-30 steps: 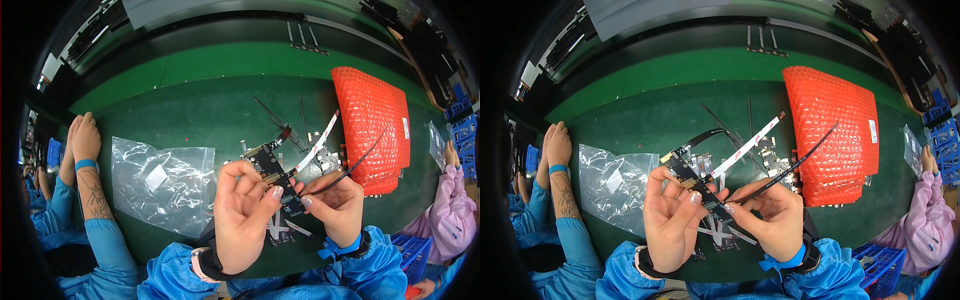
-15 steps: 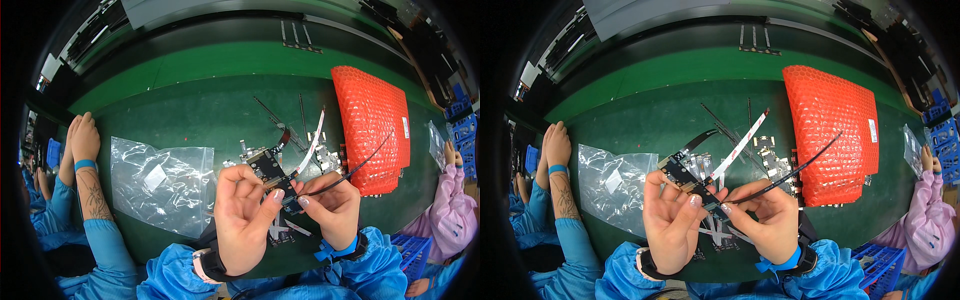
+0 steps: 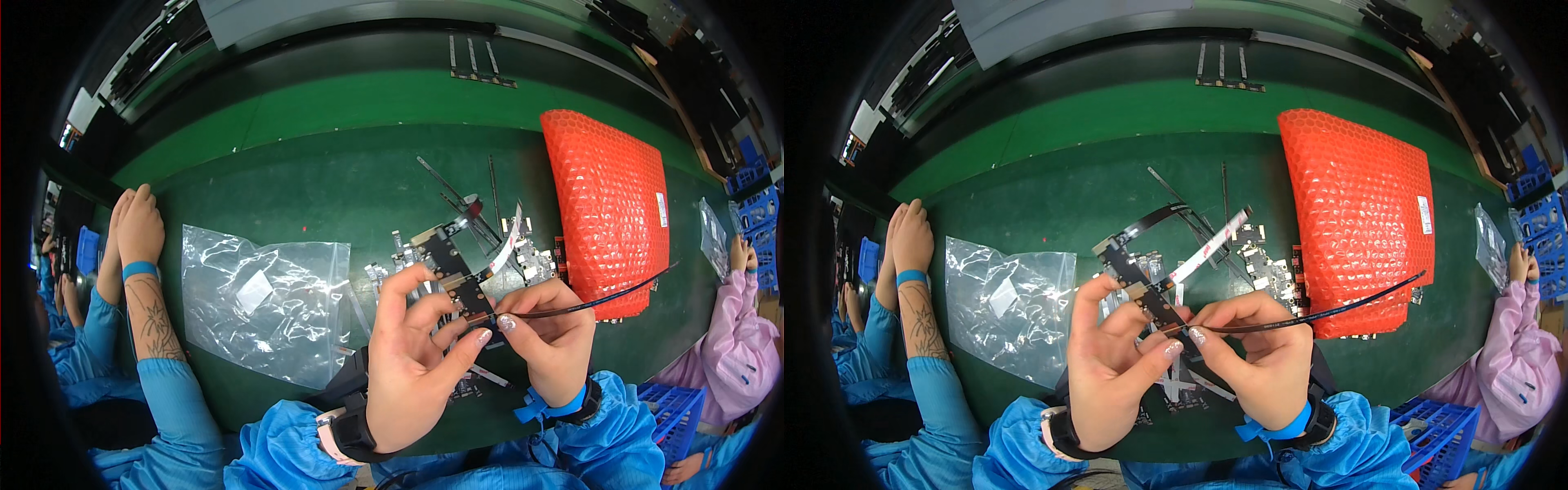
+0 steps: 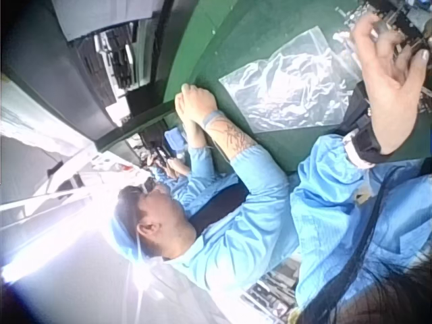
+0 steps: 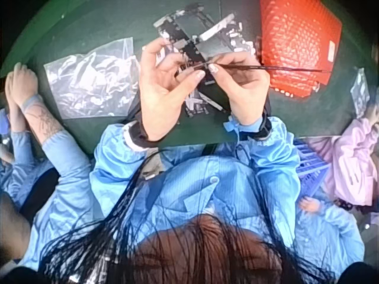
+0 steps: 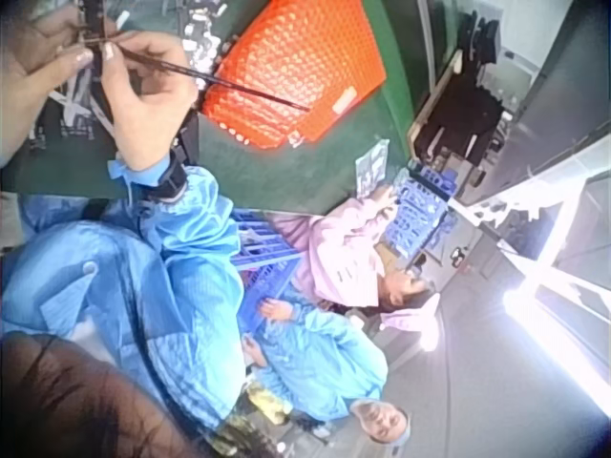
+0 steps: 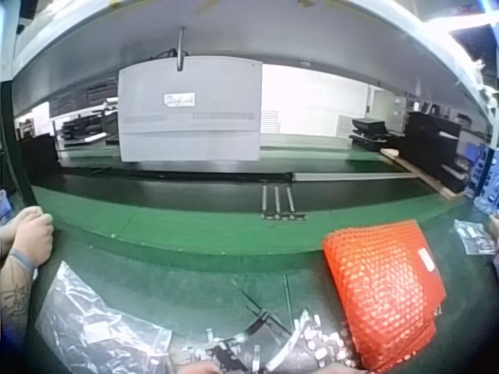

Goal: The person attaches ribbon cables and small connectors to electronic circuit boards by hand.

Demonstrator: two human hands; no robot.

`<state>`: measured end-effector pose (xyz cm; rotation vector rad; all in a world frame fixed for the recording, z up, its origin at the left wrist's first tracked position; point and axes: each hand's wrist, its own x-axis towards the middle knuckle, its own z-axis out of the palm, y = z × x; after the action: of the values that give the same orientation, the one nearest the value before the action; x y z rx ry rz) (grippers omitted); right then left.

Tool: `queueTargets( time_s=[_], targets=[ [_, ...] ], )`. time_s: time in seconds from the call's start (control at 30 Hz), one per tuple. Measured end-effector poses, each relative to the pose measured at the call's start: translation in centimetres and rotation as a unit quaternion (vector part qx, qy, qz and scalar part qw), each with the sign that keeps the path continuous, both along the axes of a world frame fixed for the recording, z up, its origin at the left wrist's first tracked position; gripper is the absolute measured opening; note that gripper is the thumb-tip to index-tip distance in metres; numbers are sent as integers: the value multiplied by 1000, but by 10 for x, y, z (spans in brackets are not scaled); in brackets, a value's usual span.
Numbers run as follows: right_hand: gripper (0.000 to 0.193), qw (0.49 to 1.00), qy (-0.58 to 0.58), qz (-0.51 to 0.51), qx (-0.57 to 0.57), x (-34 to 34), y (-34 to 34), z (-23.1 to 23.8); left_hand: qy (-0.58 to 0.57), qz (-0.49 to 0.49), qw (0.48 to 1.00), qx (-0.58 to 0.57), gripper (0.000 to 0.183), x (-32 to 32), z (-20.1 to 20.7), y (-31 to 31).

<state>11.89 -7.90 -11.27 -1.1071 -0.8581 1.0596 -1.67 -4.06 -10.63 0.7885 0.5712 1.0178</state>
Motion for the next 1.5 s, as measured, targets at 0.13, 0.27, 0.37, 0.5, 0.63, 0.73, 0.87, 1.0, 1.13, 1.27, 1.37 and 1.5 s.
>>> queueTargets(
  time_s=[0.13, 0.27, 0.37, 0.5, 0.63, 0.73, 0.87, 1.0, 1.13, 1.27, 1.37, 1.5],
  targets=[
    [15, 1000, -16, -9, 9, -3, 0, 1, 59, 1, 998, 9, 56, 1, -3, 3],
    [16, 999, -45, -7, 0, -3, 0, 2, 51, 1, 999, 3, 56, 2, -1, 3],
    [17, 999, -36, 1, -6, -5, -1, 2, 81, -5, 997, 14, 56, -1, -1, 6],
    [18, 999, -34, 11, -4, -1, 0, 1, 73, -6, 997, 23, 56, -3, 0, 6],
    [19, 994, -101, 39, 25, 6, 1, 1, 80, 11, 996, 22, 56, -3, 3, 7],
    [17, 991, -120, 44, 27, 7, 1, 2, 85, 8, 996, 7, 57, -5, 3, 9],
    [18, 982, -175, 65, 13, 13, 0, 3, 101, -2, 995, 21, 57, -8, 1, 8],
    [15, 999, -25, 21, -22, 5, 2, 6, 81, -8, 997, 5, 59, -8, 2, 8],
    [14, 999, 8, 14, -32, 5, 1, 6, 103, 2, 995, -4, 67, -7, 5, 7],
    [16, 1000, -10, 17, 18, 4, -1, 0, 119, 28, 992, 21, 68, -7, 1, 10],
    [16, 1000, 9, 12, 24, 3, -1, 3, 113, 41, 992, 28, 68, -6, 3, 10],
    [15, 999, -15, 36, -3, 6, -1, 5, 124, 50, 990, 49, 67, -5, 0, 9]
  ],
)
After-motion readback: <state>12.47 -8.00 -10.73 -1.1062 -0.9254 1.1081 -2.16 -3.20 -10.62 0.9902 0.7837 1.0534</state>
